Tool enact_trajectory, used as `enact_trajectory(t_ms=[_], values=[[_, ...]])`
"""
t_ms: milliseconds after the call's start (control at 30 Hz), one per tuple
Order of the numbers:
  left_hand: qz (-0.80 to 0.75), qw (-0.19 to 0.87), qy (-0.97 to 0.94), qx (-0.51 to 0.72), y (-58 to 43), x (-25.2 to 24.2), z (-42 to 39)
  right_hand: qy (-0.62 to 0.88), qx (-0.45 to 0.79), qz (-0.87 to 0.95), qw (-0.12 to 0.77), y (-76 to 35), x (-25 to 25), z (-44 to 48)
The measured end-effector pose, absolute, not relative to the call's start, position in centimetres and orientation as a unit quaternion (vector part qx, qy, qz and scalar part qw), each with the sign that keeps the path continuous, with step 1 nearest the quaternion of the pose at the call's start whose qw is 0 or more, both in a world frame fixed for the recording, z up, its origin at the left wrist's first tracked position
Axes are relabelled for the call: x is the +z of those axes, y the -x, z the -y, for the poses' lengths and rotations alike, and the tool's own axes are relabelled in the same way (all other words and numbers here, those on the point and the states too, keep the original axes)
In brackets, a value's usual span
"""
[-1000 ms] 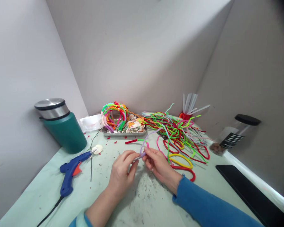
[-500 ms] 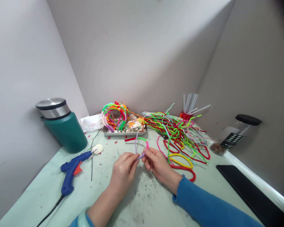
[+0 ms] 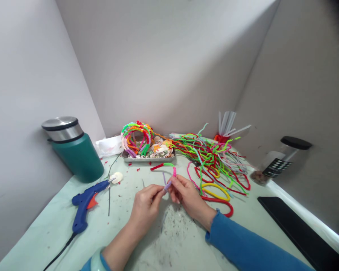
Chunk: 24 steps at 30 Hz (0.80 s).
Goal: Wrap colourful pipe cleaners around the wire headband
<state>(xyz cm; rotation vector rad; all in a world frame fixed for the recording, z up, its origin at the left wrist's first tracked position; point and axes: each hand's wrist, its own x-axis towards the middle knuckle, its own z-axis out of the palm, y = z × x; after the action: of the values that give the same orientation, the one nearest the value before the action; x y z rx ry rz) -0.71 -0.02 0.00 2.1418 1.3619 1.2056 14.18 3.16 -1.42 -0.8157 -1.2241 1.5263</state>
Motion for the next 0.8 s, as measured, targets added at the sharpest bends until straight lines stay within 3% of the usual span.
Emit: enact_trajectory(t_ms=[100,233,400,800], values=[[-0.487,0.186,-0.723,0.454,0.8,0.2,-0.1,0.34,0.57,0.585,0.465,-14.2,-1.0,-2.7],[-0.495,0.202,-0.693,0.483,1.0,0.2,-0.2,0.34,0.397,0.721,0.455,-14.2,-0.8,-2.0],[-0.49,0.191,-0.713,0.464,1.1,0.1,-0.3,0.368,0.256,0.772,0.45,-14.3,-0.7,-1.8],[-0.542,0.122,-0.737,0.385,1.0,-0.3,0.0,0.358,0.233,0.778,0.461,-14.5,-0.5,-1.2]])
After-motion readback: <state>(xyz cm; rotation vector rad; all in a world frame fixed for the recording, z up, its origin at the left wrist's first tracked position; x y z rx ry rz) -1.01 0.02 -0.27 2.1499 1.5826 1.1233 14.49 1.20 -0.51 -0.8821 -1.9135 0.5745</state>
